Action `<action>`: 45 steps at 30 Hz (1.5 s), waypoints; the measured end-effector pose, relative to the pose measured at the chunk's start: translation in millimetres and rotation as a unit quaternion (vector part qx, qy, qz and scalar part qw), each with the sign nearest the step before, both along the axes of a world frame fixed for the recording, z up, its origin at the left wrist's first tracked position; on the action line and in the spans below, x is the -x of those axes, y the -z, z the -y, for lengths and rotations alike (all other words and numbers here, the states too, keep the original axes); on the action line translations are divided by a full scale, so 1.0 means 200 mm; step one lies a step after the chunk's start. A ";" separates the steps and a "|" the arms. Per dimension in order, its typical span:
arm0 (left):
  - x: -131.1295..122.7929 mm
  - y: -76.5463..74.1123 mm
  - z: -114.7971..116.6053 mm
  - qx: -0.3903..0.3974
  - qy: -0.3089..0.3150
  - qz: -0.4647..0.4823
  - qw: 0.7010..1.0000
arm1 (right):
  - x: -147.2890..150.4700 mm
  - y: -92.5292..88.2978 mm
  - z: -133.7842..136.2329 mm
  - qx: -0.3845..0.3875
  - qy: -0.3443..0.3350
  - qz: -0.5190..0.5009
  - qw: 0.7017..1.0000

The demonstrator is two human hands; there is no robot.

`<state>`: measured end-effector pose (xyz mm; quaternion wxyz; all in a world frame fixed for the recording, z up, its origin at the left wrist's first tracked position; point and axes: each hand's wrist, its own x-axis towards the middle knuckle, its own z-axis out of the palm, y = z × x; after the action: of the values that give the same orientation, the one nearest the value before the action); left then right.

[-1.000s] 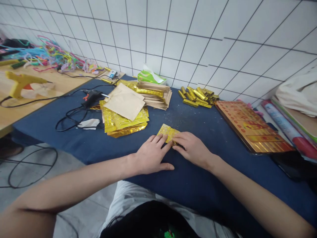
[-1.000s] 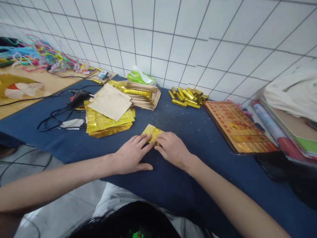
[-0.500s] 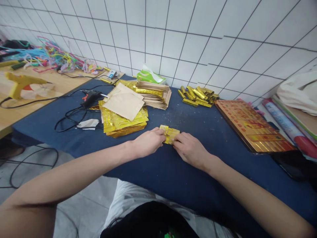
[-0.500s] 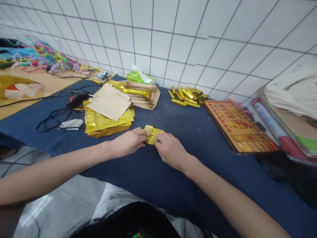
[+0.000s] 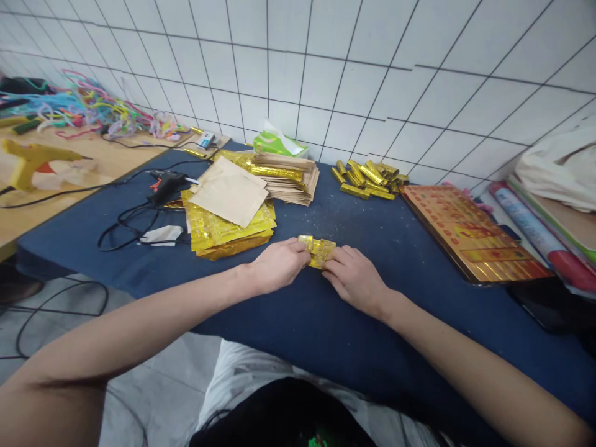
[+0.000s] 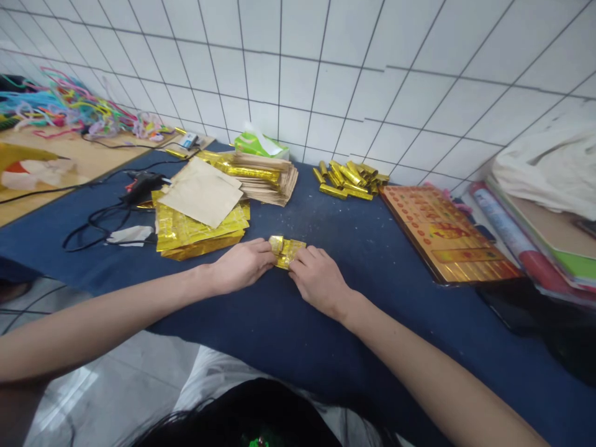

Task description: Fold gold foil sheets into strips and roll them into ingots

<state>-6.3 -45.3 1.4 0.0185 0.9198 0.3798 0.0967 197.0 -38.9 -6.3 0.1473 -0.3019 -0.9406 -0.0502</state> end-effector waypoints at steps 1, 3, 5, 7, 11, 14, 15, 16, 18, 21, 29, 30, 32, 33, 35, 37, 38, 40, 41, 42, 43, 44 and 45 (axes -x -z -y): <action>0.00 0.00 0.00 0.009 -0.003 0.010 1.000 | 0.00 0.01 0.00 0.009 -0.002 -0.011 1.000; 0.00 0.00 -0.01 0.032 -0.008 0.029 0.999 | 0.00 0.01 0.00 0.041 -0.001 -0.042 0.998; 0.00 0.00 -0.02 0.052 -0.015 0.046 0.997 | 0.00 0.02 -0.01 0.078 0.010 -0.070 0.994; 0.00 -0.01 -0.03 0.064 -0.020 0.051 0.996 | 0.01 0.01 -0.02 0.113 0.039 -0.087 0.989; 0.00 -0.02 -0.05 0.086 -0.033 0.051 0.994 | 0.02 0.00 -0.02 0.156 0.082 -0.083 0.981; 0.00 -0.01 -0.06 0.095 -0.048 0.060 0.992 | 0.02 0.00 -0.02 0.158 0.086 -0.072 0.981; 0.00 0.00 -0.06 0.098 -0.056 0.063 0.992 | 0.02 0.00 -0.02 0.158 0.089 -0.068 0.981; 0.00 0.00 -0.07 0.100 -0.064 0.063 0.991 | 0.02 0.00 -0.02 0.159 0.093 -0.064 0.981; 0.00 0.00 -0.07 0.103 -0.075 0.058 0.990 | 0.02 -0.01 -0.02 0.161 0.101 -0.059 0.980; 0.00 0.00 -0.07 0.099 -0.076 0.041 0.991 | 0.03 -0.02 -0.02 0.164 0.116 -0.054 0.978; 0.00 -0.02 -0.06 0.064 -0.069 -0.003 0.996 | 0.04 -0.03 -0.03 0.145 0.113 0.007 0.983; -0.01 -0.02 -0.06 0.065 -0.072 -0.006 0.995 | 0.04 -0.03 -0.03 0.144 0.114 0.011 0.983; -0.01 -0.02 -0.07 0.071 -0.084 -0.011 0.994 | 0.04 -0.03 -0.03 0.145 0.113 0.011 0.983; -0.01 -0.02 -0.07 0.074 -0.092 -0.013 0.993 | 0.04 -0.03 -0.03 0.144 0.113 0.009 0.983; -0.01 -0.02 -0.07 0.080 -0.112 -0.017 0.990 | 0.04 -0.02 -0.03 0.137 0.111 0.008 0.984; -0.01 -0.02 -0.07 0.081 -0.125 -0.019 0.989 | 0.04 -0.02 -0.03 0.126 0.109 0.012 0.986; -0.01 -0.02 -0.07 0.081 -0.128 -0.021 0.988 | 0.04 -0.03 -0.03 0.119 0.107 0.017 0.987; -0.01 -0.02 -0.07 0.080 -0.131 -0.026 0.988 | 0.03 -0.03 -0.01 0.095 0.098 0.036 0.990; -0.01 -0.02 -0.07 0.082 -0.133 -0.028 0.987 | 0.03 -0.04 0.00 0.078 0.091 0.049 0.992; -0.01 -0.02 -0.07 0.085 -0.138 -0.029 0.986 | 0.02 -0.04 0.01 0.059 0.082 0.064 0.993; -0.01 -0.02 -0.07 0.088 -0.143 -0.031 0.985 | 0.01 -0.04 0.02 0.039 0.073 0.078 0.993; 0.00 -0.02 -0.07 0.091 -0.147 -0.033 0.984 | 0.00 -0.05 0.04 0.021 0.065 0.091 0.994; 0.00 -0.02 -0.07 0.092 -0.148 -0.034 0.984 | -0.01 -0.05 0.05 0.006 0.057 0.100 0.993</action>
<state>-6.3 -31.5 5.6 0.0755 0.8505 0.5195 0.0320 199.6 -49.7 3.7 0.0473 -0.3494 -0.9321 -0.0825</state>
